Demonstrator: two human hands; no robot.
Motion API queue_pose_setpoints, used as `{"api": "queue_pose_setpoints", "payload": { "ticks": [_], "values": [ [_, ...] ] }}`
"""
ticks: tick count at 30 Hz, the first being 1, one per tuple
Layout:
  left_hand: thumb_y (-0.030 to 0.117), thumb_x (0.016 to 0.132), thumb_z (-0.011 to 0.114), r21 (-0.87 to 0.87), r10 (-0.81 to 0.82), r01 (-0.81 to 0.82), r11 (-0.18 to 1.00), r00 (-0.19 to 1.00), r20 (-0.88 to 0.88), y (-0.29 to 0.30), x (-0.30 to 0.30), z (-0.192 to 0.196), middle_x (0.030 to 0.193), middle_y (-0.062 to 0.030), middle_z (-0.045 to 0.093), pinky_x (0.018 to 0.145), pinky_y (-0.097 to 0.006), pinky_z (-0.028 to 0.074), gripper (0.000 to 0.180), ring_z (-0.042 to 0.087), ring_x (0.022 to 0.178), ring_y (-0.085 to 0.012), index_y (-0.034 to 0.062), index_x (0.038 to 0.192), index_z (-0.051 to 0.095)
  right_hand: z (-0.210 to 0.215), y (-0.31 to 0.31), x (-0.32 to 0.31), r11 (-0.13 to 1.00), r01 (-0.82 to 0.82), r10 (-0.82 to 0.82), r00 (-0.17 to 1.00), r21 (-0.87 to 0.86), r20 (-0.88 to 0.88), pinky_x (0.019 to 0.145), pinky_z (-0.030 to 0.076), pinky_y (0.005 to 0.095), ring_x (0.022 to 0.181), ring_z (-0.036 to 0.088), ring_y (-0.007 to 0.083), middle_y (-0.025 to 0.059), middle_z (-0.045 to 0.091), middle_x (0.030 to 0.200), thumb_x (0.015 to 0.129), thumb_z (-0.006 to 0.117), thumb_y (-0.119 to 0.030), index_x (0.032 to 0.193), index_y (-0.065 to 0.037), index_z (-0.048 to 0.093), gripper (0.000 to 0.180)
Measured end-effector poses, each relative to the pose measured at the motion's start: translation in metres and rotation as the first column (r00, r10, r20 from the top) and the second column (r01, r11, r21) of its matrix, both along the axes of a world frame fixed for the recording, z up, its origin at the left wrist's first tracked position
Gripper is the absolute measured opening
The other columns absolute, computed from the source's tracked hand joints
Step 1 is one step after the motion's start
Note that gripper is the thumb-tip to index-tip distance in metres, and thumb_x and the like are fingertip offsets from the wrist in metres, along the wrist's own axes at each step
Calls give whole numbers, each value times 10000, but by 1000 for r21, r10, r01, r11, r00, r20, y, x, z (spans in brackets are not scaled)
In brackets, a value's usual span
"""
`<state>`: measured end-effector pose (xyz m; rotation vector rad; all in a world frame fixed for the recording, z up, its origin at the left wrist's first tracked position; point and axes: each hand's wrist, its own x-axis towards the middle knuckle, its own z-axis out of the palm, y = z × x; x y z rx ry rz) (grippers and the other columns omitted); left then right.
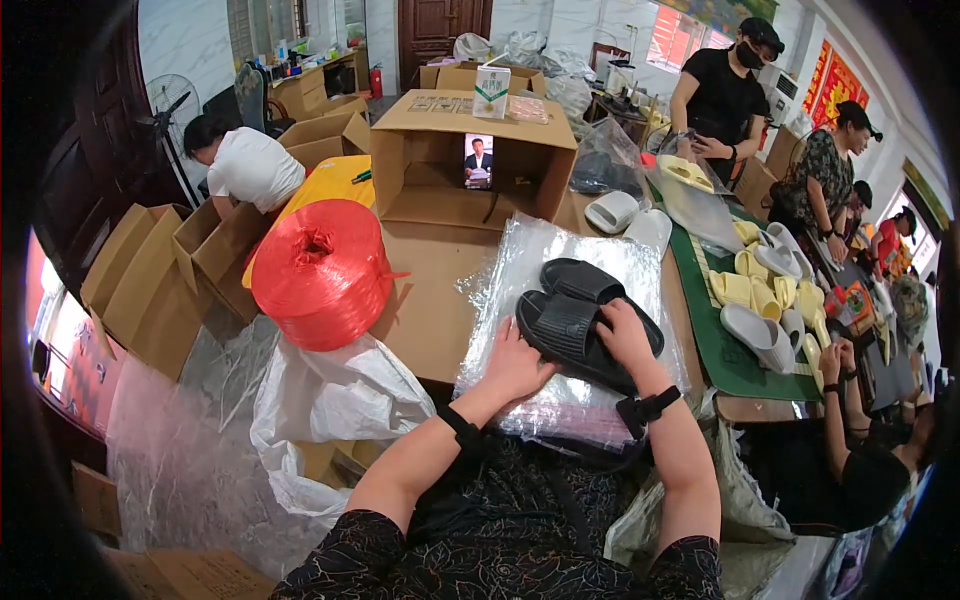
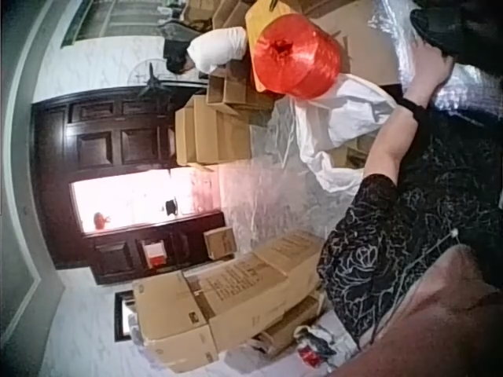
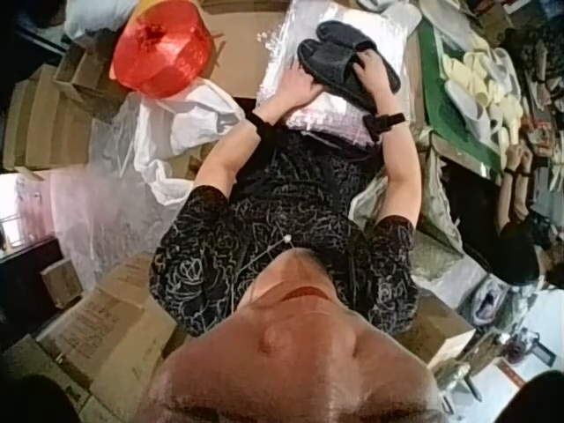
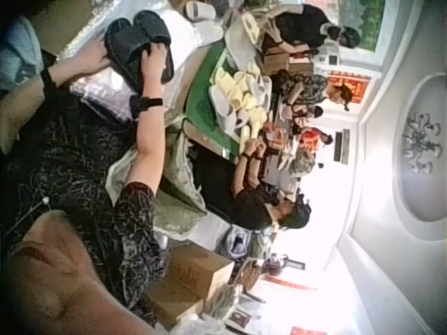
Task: The recorder is packing various pairs of sandals into plastic bags and larger shipping sacks.
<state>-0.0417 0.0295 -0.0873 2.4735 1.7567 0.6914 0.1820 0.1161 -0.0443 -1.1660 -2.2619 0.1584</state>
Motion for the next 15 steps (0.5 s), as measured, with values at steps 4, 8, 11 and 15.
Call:
{"api": "queue_pose_setpoints", "payload": {
  "ticks": [4,8,11,15],
  "values": [
    [524,899,515,31,30,-28,999,997,-65,3,0,-9,1448,-229,446,1185,-547,143,643,316,1391,-428,49,1328,576,13,-9,0,992,118,-117,993,34,-34,776,482,498,875,577,447,204,558,920,820,630,-125,922,18,596,179],
    [511,894,523,115,36,-37,993,999,3,4,-2,-17,1491,-224,394,1187,-544,143,651,280,1415,-426,55,1359,547,37,-29,-6,962,272,-269,960,32,-83,781,469,521,895,565,461,228,555,929,820,598,-96,839,30,548,136],
    [491,887,531,114,24,-22,993,1000,-17,4,-4,-14,1481,-216,414,1188,-541,143,652,279,1416,-424,63,1380,527,42,-46,-9,969,247,-246,968,10,-56,786,467,527,909,559,472,241,552,956,828,594,-93,868,36,556,140],
    [432,871,557,23,-8,9,1000,998,-55,2,0,-6,1425,-192,494,1185,-534,160,625,336,1387,-412,79,1385,526,23,-52,-1,975,18,45,961,-222,272,866,484,489,943,594,437,248,583,1031,877,667,-330,1048,43,596,417]
  ]
}}
